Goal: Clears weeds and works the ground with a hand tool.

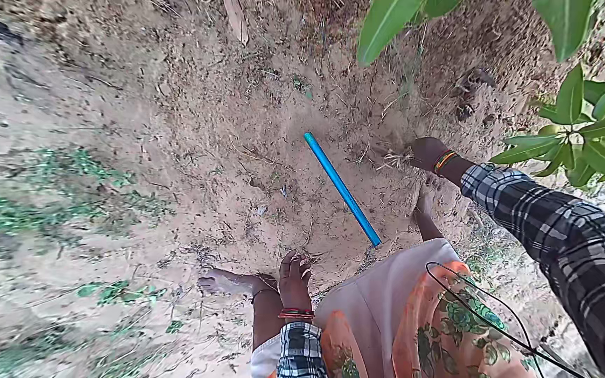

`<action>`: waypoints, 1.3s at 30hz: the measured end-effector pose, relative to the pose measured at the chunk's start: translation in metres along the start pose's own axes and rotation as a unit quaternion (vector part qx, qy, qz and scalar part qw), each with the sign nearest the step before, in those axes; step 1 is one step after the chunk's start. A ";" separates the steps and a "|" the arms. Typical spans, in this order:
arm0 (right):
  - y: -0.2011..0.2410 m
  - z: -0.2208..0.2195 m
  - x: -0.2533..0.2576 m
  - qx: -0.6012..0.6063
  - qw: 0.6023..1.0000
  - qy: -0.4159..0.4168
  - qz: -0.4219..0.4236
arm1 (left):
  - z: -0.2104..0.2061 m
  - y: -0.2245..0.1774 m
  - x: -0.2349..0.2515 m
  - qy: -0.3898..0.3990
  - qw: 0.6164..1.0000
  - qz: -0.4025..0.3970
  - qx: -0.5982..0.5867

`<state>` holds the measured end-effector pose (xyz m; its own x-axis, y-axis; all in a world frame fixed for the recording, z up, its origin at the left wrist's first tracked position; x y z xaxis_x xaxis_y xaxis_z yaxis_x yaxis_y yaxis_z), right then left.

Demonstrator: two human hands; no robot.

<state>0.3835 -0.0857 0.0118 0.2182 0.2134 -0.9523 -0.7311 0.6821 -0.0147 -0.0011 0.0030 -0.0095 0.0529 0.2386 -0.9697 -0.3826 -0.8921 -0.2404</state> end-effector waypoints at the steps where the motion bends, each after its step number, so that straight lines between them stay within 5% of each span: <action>1: -0.020 -0.021 0.023 -0.019 0.999 -0.005 0.041 | 0.000 0.000 0.000 -0.001 1.000 0.002 0.000; 6: -0.047 -0.051 0.047 -0.019 0.995 0.045 0.083 | -0.003 0.000 0.002 0.000 1.000 0.000 -0.012; 16: -0.068 -0.056 0.002 -0.003 0.996 -0.004 -0.093 | 0.007 -0.017 0.002 0.006 0.998 0.003 -0.059; 22: -0.043 0.022 0.114 0.032 0.987 -0.130 -0.086 | 0.010 -0.018 0.003 0.002 0.998 0.005 -0.060; 26: -0.016 0.046 0.179 0.043 0.991 -0.085 -0.098 | 0.009 -0.014 0.003 -0.002 0.999 0.006 -0.050; 32: -0.014 0.054 0.173 0.050 0.995 -0.014 -0.089 | 0.009 -0.010 0.002 0.001 0.999 0.005 -0.049; 35: -0.018 0.051 0.161 0.161 0.983 -0.036 -0.074 | 0.011 -0.008 0.001 0.004 0.999 -0.003 -0.054; 39: -0.006 0.061 0.143 0.161 0.982 -0.056 -0.085 | 0.012 -0.009 -0.001 0.006 0.998 -0.010 -0.068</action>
<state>0.4581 -0.0164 -0.1054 0.4029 0.1408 -0.9043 -0.4401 0.8962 -0.0566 -0.0084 0.0154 -0.0062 0.0708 0.2530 -0.9649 -0.2532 -0.9310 -0.2627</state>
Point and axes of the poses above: each hand's wrist, its own x-axis towards the middle knuckle, its own z-axis out of the back of the hand, y = z × x, the point moved 1 cm from there along x, towards the middle knuckle, and after that the axes turned 10 degrees about y, right-handed, at the moved point
